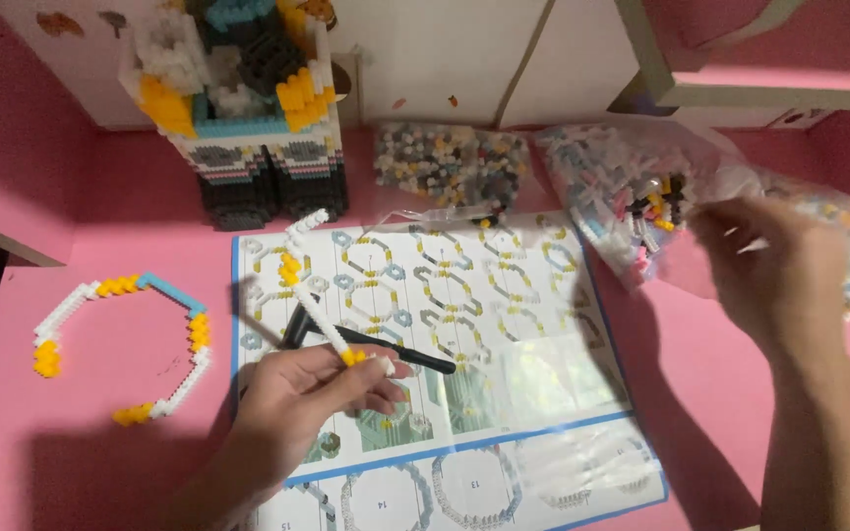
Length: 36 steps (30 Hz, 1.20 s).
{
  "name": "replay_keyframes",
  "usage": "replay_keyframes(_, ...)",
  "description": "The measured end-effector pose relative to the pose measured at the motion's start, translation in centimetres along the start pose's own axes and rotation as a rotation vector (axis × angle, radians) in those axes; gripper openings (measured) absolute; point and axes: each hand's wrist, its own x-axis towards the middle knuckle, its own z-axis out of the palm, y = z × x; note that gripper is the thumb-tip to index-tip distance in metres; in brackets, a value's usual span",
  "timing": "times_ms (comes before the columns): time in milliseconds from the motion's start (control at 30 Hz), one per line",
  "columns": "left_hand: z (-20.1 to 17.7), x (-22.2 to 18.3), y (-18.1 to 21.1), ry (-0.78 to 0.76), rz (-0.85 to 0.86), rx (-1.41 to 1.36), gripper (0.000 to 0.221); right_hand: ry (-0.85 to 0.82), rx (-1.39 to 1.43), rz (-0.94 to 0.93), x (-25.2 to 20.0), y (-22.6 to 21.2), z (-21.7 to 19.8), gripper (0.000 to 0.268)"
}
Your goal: Assembling a structure using small interlocking plastic blocks and a plastic hammer, following a printed instruction sheet.
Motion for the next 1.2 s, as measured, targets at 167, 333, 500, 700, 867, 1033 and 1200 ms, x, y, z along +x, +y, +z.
replay_keyframes(167, 0.4, 0.0, 0.6, 0.033, -0.02, -0.021, 0.03, -0.1, -0.079, -0.088, 0.7, 0.4, 4.1, 0.015)
replay_keyframes(333, 0.4, -0.2, 1.4, 0.044, -0.041, -0.051, 0.035, -0.07, -0.136, -0.061, 1.4, 0.8, 6.2, 0.019)
replay_keyframes(500, -0.3, 0.9, 0.1, 0.005, -0.045, -0.061, 0.036, 0.0, -0.156, -0.035, 0.5, 0.4, 4.4, 0.011)
replay_keyframes(700, -1.0, 1.6, -1.5, -0.072, 0.062, 0.009, 0.032, -0.156, 0.88, 0.049, -1.2, -9.5, 1.5, 0.013)
replay_keyframes(867, -0.9, 1.3, -0.8, -0.076, 0.045, 0.037, 0.032, -0.694, 1.309, -0.082, -2.7, -16.4, 4.4, 0.009)
replay_keyframes(1033, -0.7, 1.0, 0.2, -0.091, 0.032, 0.13, 0.028, -0.822, 1.561, -0.005, -4.4, -18.0, 7.3, 0.009)
replay_keyframes(1200, -0.7, 0.9, 0.7, -0.173, 0.156, 0.278, 0.028, -0.827, 1.633, 0.096, -4.8, -18.0, 7.3, 0.007)
